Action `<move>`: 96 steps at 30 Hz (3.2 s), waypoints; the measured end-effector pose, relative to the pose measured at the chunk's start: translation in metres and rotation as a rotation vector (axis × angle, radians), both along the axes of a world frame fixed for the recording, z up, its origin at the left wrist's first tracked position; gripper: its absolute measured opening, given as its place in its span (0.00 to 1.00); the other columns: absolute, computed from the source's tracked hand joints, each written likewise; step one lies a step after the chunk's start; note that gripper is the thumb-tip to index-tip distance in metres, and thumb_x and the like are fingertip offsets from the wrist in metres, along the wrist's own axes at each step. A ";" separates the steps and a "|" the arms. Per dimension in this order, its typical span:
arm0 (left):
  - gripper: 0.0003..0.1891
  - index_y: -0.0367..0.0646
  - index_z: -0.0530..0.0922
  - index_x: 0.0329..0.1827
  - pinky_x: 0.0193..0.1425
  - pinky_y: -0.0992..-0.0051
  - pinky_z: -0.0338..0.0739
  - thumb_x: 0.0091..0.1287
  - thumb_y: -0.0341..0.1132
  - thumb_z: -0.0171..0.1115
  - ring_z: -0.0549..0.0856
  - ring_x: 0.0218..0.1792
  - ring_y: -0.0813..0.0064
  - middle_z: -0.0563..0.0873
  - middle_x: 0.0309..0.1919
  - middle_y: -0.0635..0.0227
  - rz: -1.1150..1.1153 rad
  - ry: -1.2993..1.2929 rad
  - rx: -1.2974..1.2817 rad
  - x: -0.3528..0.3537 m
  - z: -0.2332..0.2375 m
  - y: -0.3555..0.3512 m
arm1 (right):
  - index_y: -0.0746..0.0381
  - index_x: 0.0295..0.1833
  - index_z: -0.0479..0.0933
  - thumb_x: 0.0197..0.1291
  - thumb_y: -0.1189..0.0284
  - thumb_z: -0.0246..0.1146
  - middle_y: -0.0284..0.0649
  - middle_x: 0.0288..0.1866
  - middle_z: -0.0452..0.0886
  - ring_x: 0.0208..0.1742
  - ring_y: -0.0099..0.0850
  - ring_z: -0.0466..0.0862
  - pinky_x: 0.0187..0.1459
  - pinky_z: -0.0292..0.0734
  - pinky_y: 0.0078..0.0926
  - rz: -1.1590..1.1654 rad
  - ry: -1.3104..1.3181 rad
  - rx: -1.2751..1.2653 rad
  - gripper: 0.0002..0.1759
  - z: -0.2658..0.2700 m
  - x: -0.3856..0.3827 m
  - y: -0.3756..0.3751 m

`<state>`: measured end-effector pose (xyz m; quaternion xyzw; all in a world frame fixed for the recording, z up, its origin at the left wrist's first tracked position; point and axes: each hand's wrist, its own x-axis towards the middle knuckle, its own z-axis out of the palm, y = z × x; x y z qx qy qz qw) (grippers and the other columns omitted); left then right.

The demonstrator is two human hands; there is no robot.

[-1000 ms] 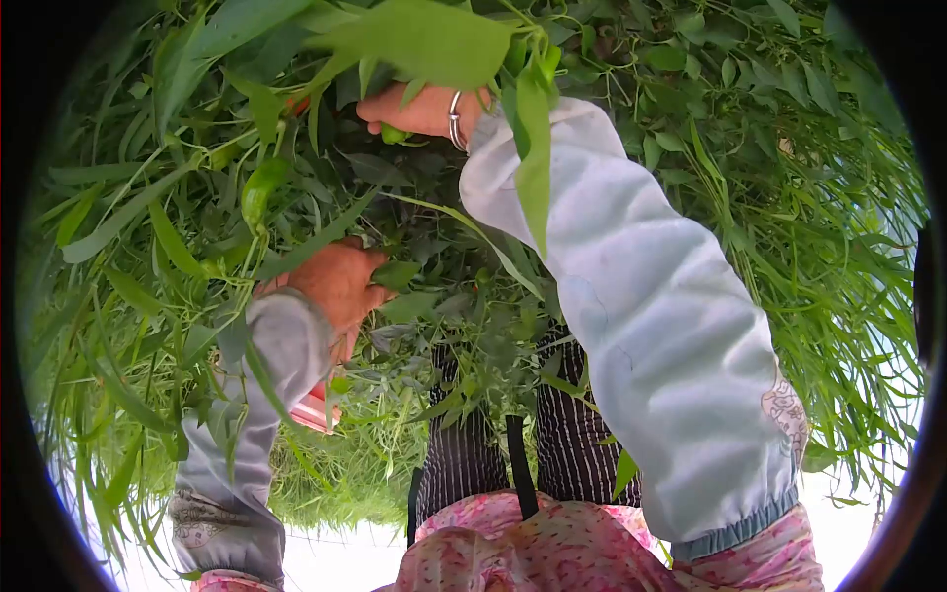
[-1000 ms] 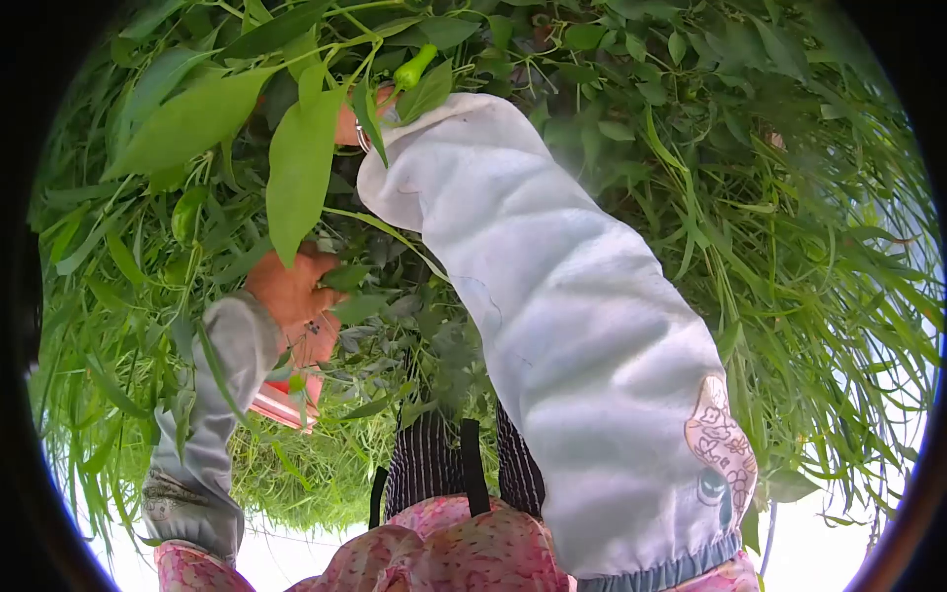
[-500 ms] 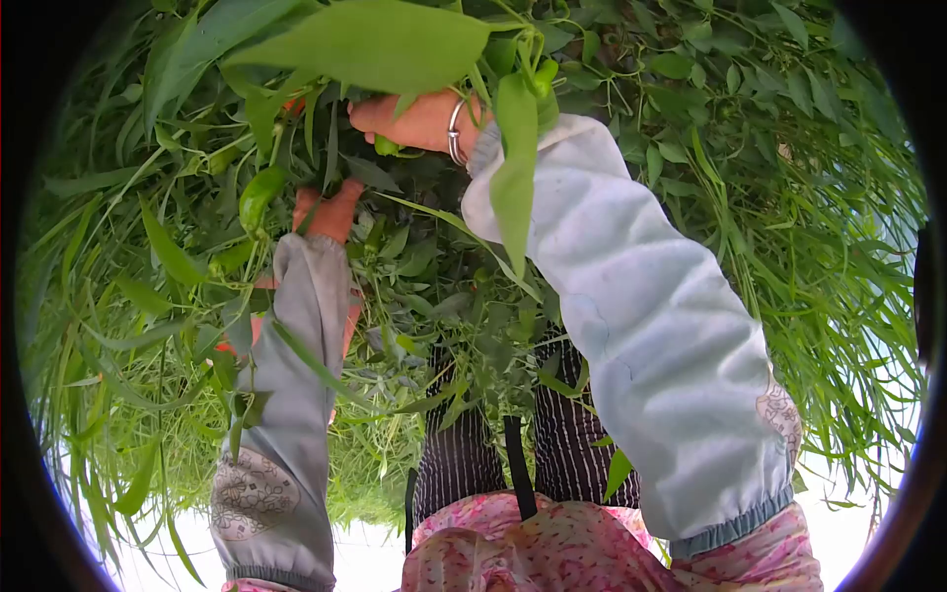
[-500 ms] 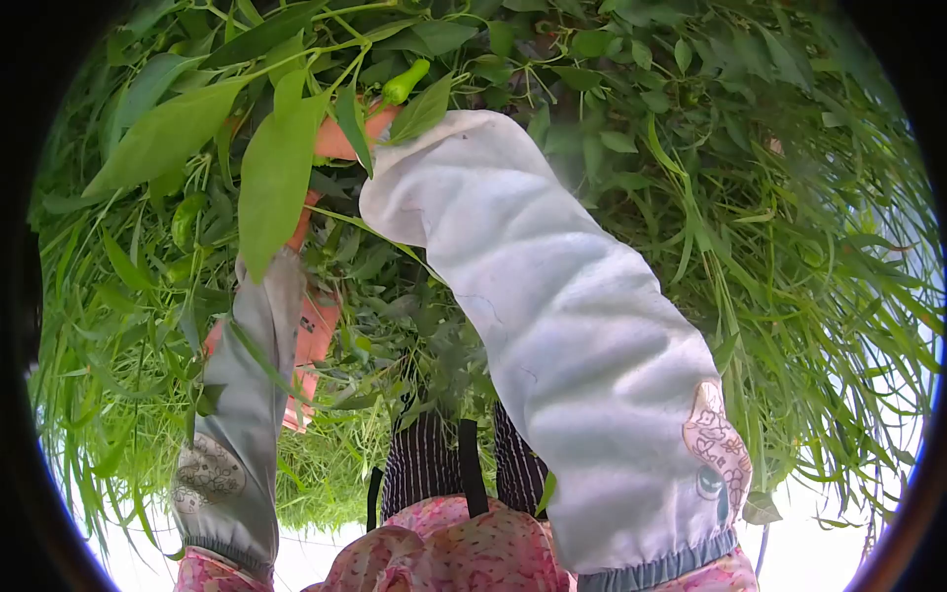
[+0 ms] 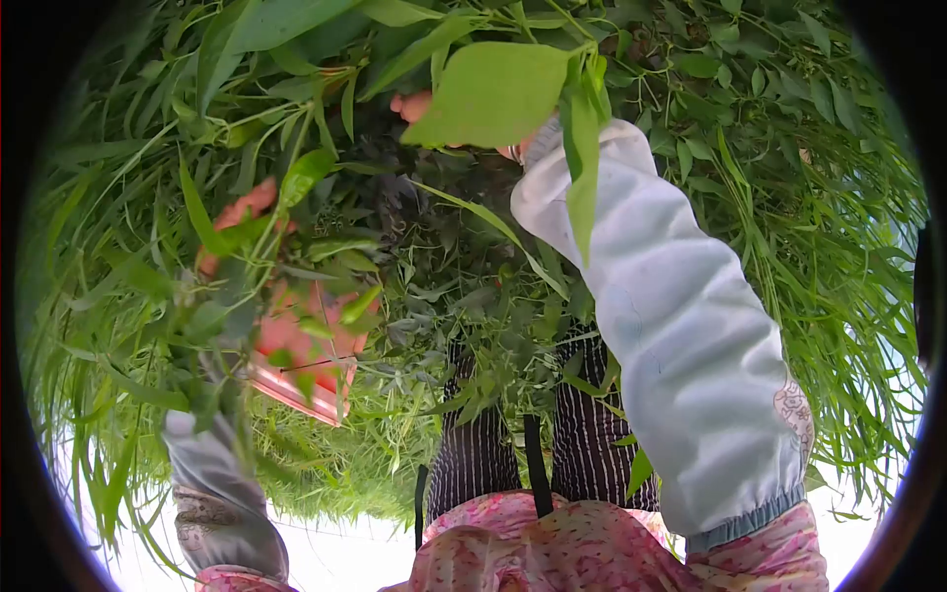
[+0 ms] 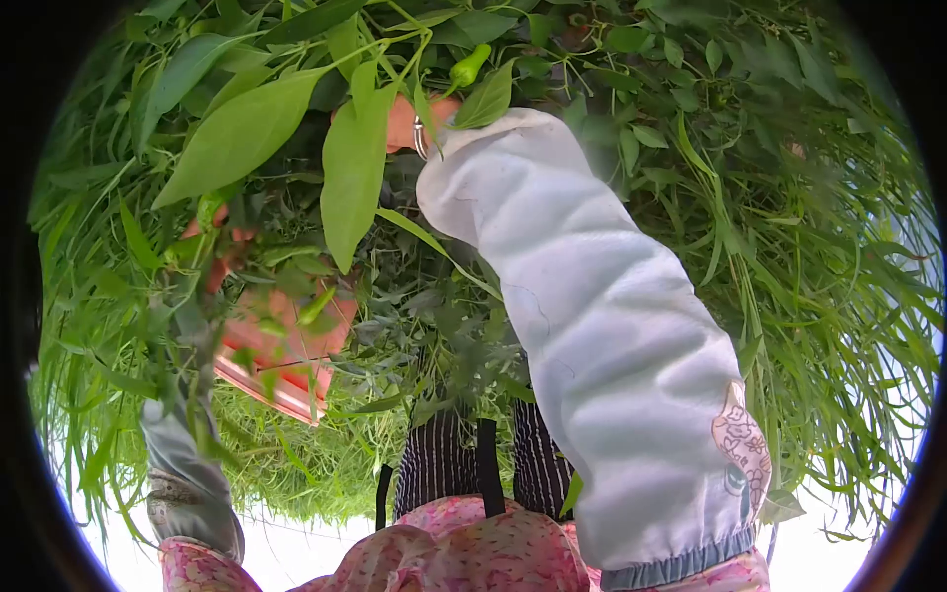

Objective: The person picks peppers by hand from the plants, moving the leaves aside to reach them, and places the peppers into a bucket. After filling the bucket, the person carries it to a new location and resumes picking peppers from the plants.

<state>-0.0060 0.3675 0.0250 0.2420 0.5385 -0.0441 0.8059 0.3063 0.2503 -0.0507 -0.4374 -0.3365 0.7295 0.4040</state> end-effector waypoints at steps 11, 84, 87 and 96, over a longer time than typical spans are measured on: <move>0.18 0.40 0.71 0.49 0.40 0.70 0.67 0.72 0.45 0.39 0.73 0.31 0.71 0.77 0.32 0.61 -0.059 -0.200 0.141 -0.018 -0.008 0.014 | 0.61 0.46 0.77 0.51 0.66 0.64 0.31 0.35 0.80 0.36 0.22 0.77 0.38 0.72 0.19 0.111 0.039 -0.264 0.17 0.076 -0.034 0.004; 0.19 0.33 0.69 0.56 0.45 0.75 0.80 0.64 0.33 0.56 0.82 0.42 0.70 0.80 0.44 0.59 -0.607 -0.466 0.568 -0.003 0.000 -0.011 | 0.62 0.48 0.75 0.50 0.70 0.64 0.42 0.48 0.78 0.44 0.33 0.81 0.45 0.75 0.29 0.364 -0.528 0.094 0.18 0.099 -0.090 -0.031; 0.19 0.33 0.69 0.56 0.45 0.75 0.80 0.64 0.33 0.56 0.82 0.42 0.70 0.80 0.44 0.59 -0.587 -0.256 0.341 0.001 0.012 -0.016 | 0.66 0.47 0.75 0.51 0.75 0.64 0.45 0.51 0.77 0.45 0.33 0.80 0.49 0.75 0.27 0.474 -0.561 0.096 0.16 0.110 -0.084 -0.028; 0.19 0.34 0.69 0.55 0.44 0.75 0.79 0.65 0.34 0.56 0.82 0.42 0.70 0.80 0.44 0.59 -0.561 -0.107 0.204 0.002 0.033 -0.026 | 0.59 0.42 0.78 0.47 0.60 0.66 0.42 0.33 0.80 0.34 0.36 0.80 0.39 0.73 0.31 -0.039 0.184 -0.037 0.18 0.103 -0.084 -0.082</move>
